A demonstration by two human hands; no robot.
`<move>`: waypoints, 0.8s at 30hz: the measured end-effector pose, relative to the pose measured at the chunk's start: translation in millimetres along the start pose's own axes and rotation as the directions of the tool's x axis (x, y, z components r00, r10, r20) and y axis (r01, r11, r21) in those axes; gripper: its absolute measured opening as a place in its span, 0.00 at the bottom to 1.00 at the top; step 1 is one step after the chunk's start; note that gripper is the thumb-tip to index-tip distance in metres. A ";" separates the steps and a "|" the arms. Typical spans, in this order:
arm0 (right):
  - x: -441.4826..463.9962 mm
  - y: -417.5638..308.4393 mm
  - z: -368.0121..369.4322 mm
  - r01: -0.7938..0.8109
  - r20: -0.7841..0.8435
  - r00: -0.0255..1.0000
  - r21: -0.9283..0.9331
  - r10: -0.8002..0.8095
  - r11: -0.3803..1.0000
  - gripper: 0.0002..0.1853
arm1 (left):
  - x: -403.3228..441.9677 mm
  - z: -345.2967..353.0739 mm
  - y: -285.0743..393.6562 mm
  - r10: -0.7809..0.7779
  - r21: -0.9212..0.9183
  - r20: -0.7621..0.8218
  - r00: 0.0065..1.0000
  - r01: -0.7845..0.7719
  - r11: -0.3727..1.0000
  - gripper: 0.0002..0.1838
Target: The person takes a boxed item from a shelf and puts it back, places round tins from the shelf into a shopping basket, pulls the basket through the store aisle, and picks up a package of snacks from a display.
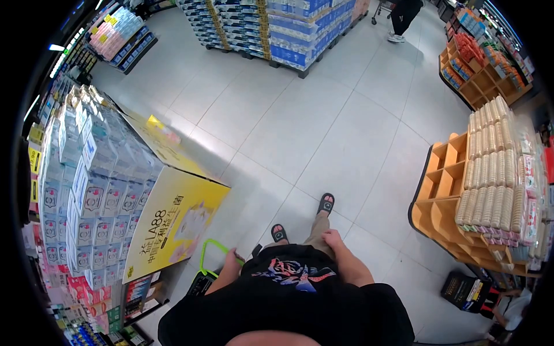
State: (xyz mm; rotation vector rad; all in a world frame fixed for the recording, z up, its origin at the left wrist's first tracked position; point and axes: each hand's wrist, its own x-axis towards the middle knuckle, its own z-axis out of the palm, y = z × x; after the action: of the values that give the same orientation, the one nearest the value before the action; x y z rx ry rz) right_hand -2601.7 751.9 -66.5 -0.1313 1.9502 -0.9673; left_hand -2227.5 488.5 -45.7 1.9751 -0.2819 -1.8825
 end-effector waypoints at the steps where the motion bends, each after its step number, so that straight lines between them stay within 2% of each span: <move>1: 12.9 -2.1 -11.2 -0.026 -0.003 1.000 0.044 0.026 0.999 0.12 | -0.6 8.8 3.6 -0.002 -0.030 0.008 1.000 0.003 1.000 0.16; 3: 42.8 -14.2 -40.7 -0.051 0.006 0.999 0.084 0.051 0.995 0.12 | -1.6 38.8 3.4 -0.002 -0.067 0.009 1.000 0.002 0.998 0.16; 6: 88.3 -48.4 -89.8 0.034 0.005 0.999 0.069 -0.034 0.997 0.12 | -21.2 83.4 3.5 0.013 -0.115 -0.032 0.999 -0.016 0.993 0.16; 8: 116.3 -70.7 -121.7 -0.012 0.053 0.999 0.074 0.008 0.997 0.13 | -37.0 121.1 -1.6 0.042 0.029 -0.040 0.998 -0.041 0.999 0.15; 9: 129.0 -88.1 -133.4 -0.002 0.055 0.998 0.088 -0.002 0.996 0.13 | -39.9 137.4 -5.6 0.065 0.064 0.027 0.997 -0.067 0.996 0.15; 10: 137.5 -109.9 -146.8 0.096 0.031 0.994 0.128 -0.101 0.987 0.13 | -44.9 161.9 -2.4 0.077 0.070 0.030 0.997 -0.079 0.994 0.15; 12: 133.2 -161.8 -174.4 0.240 0.011 0.969 0.205 -0.248 0.949 0.13 | -56.7 194.4 -7.8 -0.029 0.135 0.101 0.994 0.015 0.991 0.16; 13: 124.9 -197.5 -189.1 0.293 0.013 0.952 0.246 -0.305 0.924 0.14 | -43.2 203.6 -14.2 -0.012 0.144 0.165 0.986 -0.012 0.990 0.16; 14: 116.4 -230.1 -204.2 0.381 0.000 0.920 0.233 -0.392 0.895 0.13 | -47.1 218.3 -19.8 -0.022 0.145 0.160 0.987 -0.002 0.989 0.16; 15: 108.4 -263.6 -219.2 0.468 -0.008 0.878 0.220 -0.478 0.856 0.13 | -51.7 239.1 -20.2 0.092 0.258 0.205 0.974 -0.144 0.955 0.15; 16: 101.2 -297.2 -232.7 0.581 -0.051 0.810 0.201 -0.584 0.789 0.12 | -56.8 256.7 -18.4 0.199 0.360 0.259 0.945 -0.286 0.888 0.15; 19: 35.3 -416.3 -275.4 0.840 -0.161 0.542 0.122 -0.825 0.528 0.10 | -80.9 297.4 -12.9 0.273 0.405 0.247 0.930 -0.355 0.843 0.14; 20: 7.9 -450.7 -293.9 0.930 -0.188 0.367 0.080 -0.911 0.358 0.10 | -87.1 310.4 -9.5 0.271 0.414 0.237 0.933 -0.350 0.841 0.14; 21: -20.9 -477.9 -311.4 0.983 -0.210 0.182 0.031 -0.961 0.179 0.11 | -92.9 320.8 -6.4 0.212 0.338 0.227 0.951 -0.281 0.898 0.14; 22: -50.0 -500.0 -326.5 1.000 -0.244 -0.015 -0.004 -0.970 -0.014 0.12 | -96.0 329.8 -4.1 0.151 0.259 0.222 0.963 -0.208 0.943 0.14; 23: -75.3 -520.1 -343.3 0.977 -0.269 -0.212 -0.050 -0.940 -0.206 0.13 | -96.9 338.6 -2.2 0.147 0.273 0.213 0.966 -0.203 0.940 0.14; 24: -100.1 -531.7 -360.7 0.947 -0.261 -0.321 -0.115 -0.911 -0.301 0.16 | -93.2 347.1 -1.1 0.127 0.228 0.222 0.967 -0.178 0.957 0.14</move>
State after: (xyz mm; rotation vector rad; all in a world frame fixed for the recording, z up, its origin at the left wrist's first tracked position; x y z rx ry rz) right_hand -2972.7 639.9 455.7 -2.0280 1.5386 -2.2973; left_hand -2578.0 477.6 32.8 1.8452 -0.7397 -2.0312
